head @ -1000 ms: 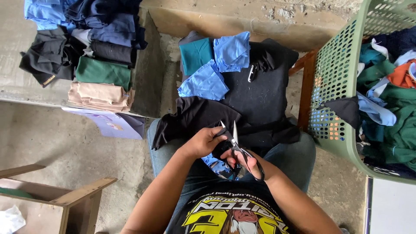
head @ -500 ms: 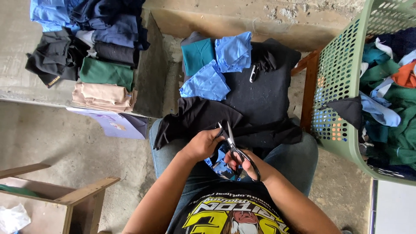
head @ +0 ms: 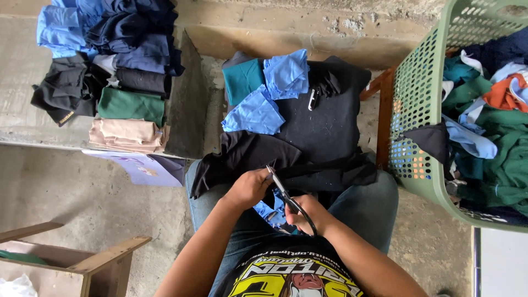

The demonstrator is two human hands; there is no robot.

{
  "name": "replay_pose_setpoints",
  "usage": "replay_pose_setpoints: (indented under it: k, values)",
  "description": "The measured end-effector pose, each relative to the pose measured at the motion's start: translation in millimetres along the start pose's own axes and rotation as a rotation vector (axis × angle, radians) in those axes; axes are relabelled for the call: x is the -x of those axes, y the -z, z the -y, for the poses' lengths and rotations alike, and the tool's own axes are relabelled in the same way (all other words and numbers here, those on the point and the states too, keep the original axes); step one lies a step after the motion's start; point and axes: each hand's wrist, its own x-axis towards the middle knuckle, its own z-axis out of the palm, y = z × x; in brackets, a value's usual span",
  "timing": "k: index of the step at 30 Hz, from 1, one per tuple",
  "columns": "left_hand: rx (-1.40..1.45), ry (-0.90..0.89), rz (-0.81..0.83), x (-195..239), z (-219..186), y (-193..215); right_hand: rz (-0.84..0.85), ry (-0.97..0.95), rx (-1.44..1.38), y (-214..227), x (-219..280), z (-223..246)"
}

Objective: The person sits cross-legged on a chair and uses scissors to cut a piece of black fabric held in their hands. They repeatedly trim the edges and fold the fabric to make precise cuts, with piles of other fabrics visible nearby.

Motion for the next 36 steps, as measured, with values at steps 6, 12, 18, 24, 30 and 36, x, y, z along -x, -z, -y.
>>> replay_pose_setpoints:
  k: [6, 12, 18, 24, 30, 36]
  values:
    - [0.064, 0.299, -0.038, 14.1, 20.7, -18.4, -0.251, -0.022, 0.138, 10.6, -9.4, -4.3]
    - [0.101, 0.685, -0.252, 27.8, 62.9, 5.5, -0.415, -0.510, 0.638, 26.8, -9.9, 91.1]
    - [0.611, 0.505, -0.264, 22.0, 6.1, 45.3, -0.386, -0.568, 1.011, 67.2, -42.8, 14.4]
    - [0.761, 0.343, -0.087, 16.6, -29.8, 53.5, -0.338, -0.482, 1.008, 85.0, -38.4, 32.7]
    - [1.048, 0.232, -0.108, 3.5, -71.0, 49.5, -0.127, 0.298, 0.092, 33.9, -22.0, 54.7]
    - [0.672, 0.267, -0.028, -19.3, -111.1, 79.6, -0.346, 0.186, -0.069, 22.1, -21.9, 90.2]
